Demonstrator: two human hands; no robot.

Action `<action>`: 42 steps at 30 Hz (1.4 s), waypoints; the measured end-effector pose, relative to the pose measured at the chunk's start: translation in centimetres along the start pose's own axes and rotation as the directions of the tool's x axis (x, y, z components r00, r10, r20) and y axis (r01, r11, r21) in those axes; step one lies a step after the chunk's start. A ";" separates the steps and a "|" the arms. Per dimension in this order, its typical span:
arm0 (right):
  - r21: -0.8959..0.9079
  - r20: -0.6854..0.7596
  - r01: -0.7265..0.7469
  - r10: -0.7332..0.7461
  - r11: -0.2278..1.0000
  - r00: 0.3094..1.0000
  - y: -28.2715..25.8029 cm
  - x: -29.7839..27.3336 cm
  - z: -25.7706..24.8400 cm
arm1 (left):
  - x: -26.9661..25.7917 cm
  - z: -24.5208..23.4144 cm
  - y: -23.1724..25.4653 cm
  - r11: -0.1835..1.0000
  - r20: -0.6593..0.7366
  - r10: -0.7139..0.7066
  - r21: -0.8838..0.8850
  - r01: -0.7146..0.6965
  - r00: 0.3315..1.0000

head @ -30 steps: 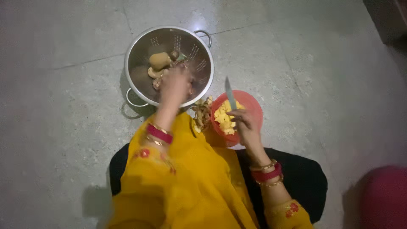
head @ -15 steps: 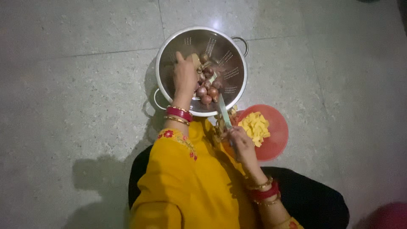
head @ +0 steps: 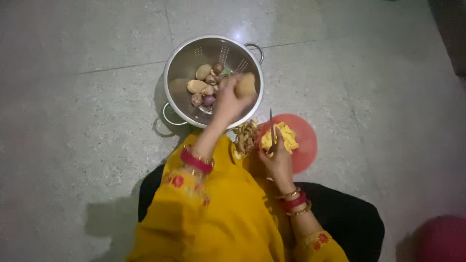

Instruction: The person sits on the floor and peels potatoes and onions using a knife. The peeled pieces are placed into a red bowl, while the skins fall onto the floor. A metal colander with additional vegetables is nearby.

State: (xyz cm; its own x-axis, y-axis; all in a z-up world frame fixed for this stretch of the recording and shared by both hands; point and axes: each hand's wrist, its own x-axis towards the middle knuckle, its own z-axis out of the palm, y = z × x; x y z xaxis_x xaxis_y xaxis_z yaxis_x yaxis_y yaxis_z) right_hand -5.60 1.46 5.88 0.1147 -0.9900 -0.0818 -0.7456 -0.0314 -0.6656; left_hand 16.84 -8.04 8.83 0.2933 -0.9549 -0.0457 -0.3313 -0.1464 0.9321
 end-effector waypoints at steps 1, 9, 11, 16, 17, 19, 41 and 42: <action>0.007 -0.039 0.035 -0.035 0.999 0.999 1.0 0.0 -0.3 | -1.8 0.7 -0.3 0.999 0.090 -0.053 0.002 0.053 0.995; 0.391 -0.017 -0.053 0.064 0.919 0.998 4.8 1.1 -3.9 | -12.3 5.3 -5.8 0.982 0.206 0.132 -0.163 -0.099 0.970; 0.409 0.032 -0.010 -0.003 0.913 0.999 4.1 0.8 -5.0 | -11.8 6.0 -6.0 0.975 0.196 0.148 -0.192 -0.110 0.969; 0.472 0.215 -0.131 0.030 0.872 0.976 3.0 1.1 -4.7 | -10.9 6.4 -5.3 0.980 0.240 0.196 -0.031 -0.195 0.951; 0.413 0.199 -0.132 0.052 0.901 0.979 3.0 1.2 -4.4 | -10.8 6.6 -5.3 0.976 0.245 0.218 -0.037 -0.215 0.945; 0.399 0.186 -0.138 0.068 0.907 0.980 3.0 1.4 -4.0 | -10.4 6.7 -5.5 0.973 0.265 0.229 -0.095 -0.211 0.936; 0.188 -0.014 0.122 -0.121 0.975 0.993 0.7 2.0 -4.9 | -11.5 7.4 -4.3 0.729 0.670 -0.178 -0.403 0.554 0.721; 0.167 -0.035 0.154 -0.150 0.974 0.988 0.6 1.9 -4.9 | -11.7 7.4 -4.4 0.736 0.663 -0.161 -0.413 0.537 0.731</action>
State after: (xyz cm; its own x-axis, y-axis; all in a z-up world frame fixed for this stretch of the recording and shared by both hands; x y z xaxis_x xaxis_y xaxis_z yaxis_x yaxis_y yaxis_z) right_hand -9.06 -1.09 8.95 0.2023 -0.9783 0.0447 -0.5985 -0.1597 -0.7850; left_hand 8.23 1.82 2.62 -0.3270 -0.8455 -0.4221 0.2838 -0.5139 0.8096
